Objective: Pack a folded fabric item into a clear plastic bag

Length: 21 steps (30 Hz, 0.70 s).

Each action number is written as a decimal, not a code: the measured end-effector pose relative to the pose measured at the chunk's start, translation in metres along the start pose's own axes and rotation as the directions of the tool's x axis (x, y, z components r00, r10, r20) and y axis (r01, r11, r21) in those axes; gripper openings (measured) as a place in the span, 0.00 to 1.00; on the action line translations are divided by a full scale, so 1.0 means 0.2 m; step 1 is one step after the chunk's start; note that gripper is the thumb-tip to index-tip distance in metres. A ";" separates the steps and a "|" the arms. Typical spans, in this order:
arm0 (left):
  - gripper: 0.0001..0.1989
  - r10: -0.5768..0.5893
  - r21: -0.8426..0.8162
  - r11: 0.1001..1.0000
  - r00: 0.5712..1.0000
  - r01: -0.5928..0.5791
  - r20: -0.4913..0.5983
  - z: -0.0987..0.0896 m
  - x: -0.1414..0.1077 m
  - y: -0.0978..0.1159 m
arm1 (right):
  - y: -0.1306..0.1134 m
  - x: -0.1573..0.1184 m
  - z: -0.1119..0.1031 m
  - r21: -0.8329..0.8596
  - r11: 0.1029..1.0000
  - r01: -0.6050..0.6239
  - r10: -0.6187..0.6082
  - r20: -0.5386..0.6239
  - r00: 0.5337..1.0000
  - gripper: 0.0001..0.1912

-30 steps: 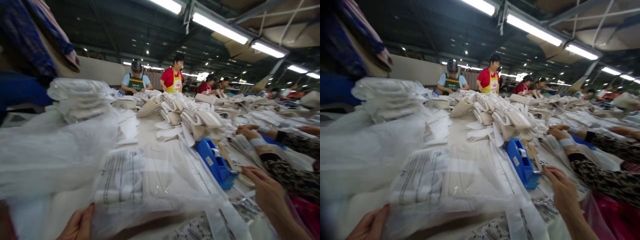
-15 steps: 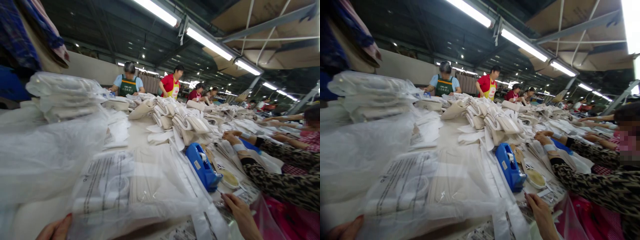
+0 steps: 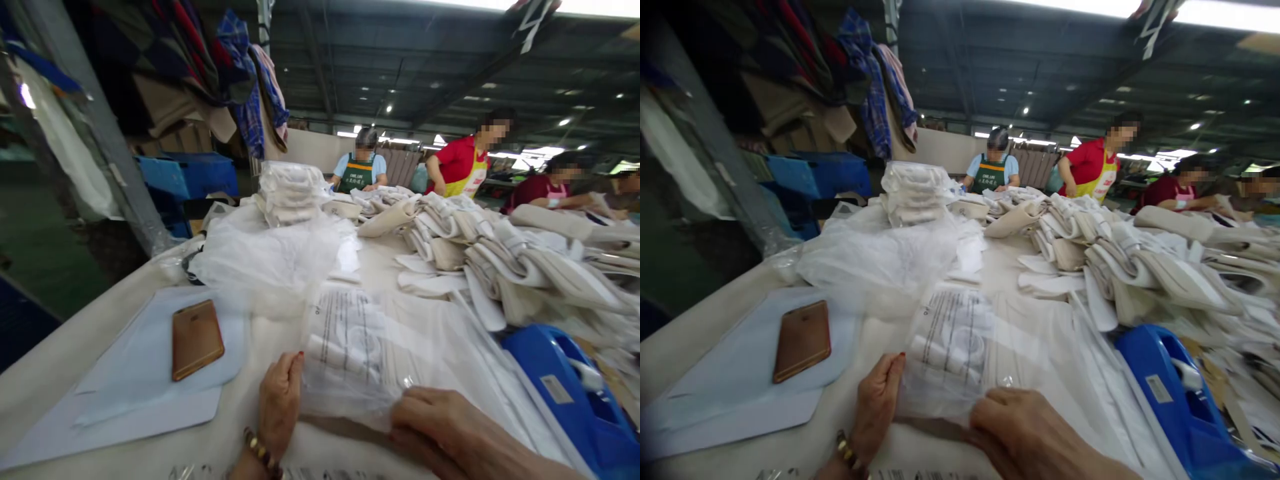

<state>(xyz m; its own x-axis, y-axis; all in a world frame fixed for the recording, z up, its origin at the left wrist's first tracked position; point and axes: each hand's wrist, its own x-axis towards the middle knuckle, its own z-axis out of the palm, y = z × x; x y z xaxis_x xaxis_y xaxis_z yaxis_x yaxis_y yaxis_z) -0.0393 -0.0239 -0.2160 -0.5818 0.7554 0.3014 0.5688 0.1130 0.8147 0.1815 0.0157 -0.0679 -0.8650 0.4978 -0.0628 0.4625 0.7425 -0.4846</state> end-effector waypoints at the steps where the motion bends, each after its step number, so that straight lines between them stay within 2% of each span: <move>1: 0.20 0.018 0.008 1.000 1.000 -0.017 -0.007 0.00 0.00 0.00 | -0.04 0.10 0.00 -0.051 0.998 0.038 -0.034 0.070 0.997 0.13; 3: 0.21 0.056 0.030 0.998 0.998 -0.056 -0.017 -0.01 -0.01 -0.01 | -0.05 0.27 0.04 -0.169 0.981 0.095 -0.073 0.130 0.989 0.11; 5: 0.21 0.095 0.058 0.994 0.995 -0.094 -0.025 -0.01 -0.01 0.00 | -0.03 0.39 0.11 -0.305 0.943 0.130 -0.089 0.143 0.986 0.09; 9: 0.22 0.160 0.136 0.979 0.987 -0.154 -0.035 0.00 -0.02 0.00 | 0.02 0.51 0.22 -0.509 0.854 0.112 -0.036 0.157 0.987 0.11; 14: 0.20 0.204 0.221 0.957 0.978 -0.189 -0.044 0.01 -0.02 -0.01 | -0.01 0.55 0.27 -0.563 0.822 -0.085 0.153 0.074 0.985 0.10; 17: 0.20 0.211 0.249 0.949 0.976 -0.192 -0.050 0.01 -0.02 -0.01 | -0.05 0.56 0.26 -0.560 0.807 -0.185 0.253 0.045 0.967 0.10; 21: 0.20 0.207 0.278 0.943 0.976 -0.182 -0.064 0.00 -0.02 -0.01 | -0.06 0.58 0.21 -0.508 0.784 -0.357 0.372 -0.077 0.925 0.05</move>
<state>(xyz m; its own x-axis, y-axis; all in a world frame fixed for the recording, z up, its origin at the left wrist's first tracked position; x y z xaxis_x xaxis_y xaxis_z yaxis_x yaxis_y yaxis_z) -0.0368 -0.0267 -0.2187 -0.4872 0.7197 0.4947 0.8038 0.1481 0.5761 0.0682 0.0454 -0.1059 -0.6132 0.7711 -0.1715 0.7703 0.6318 0.0862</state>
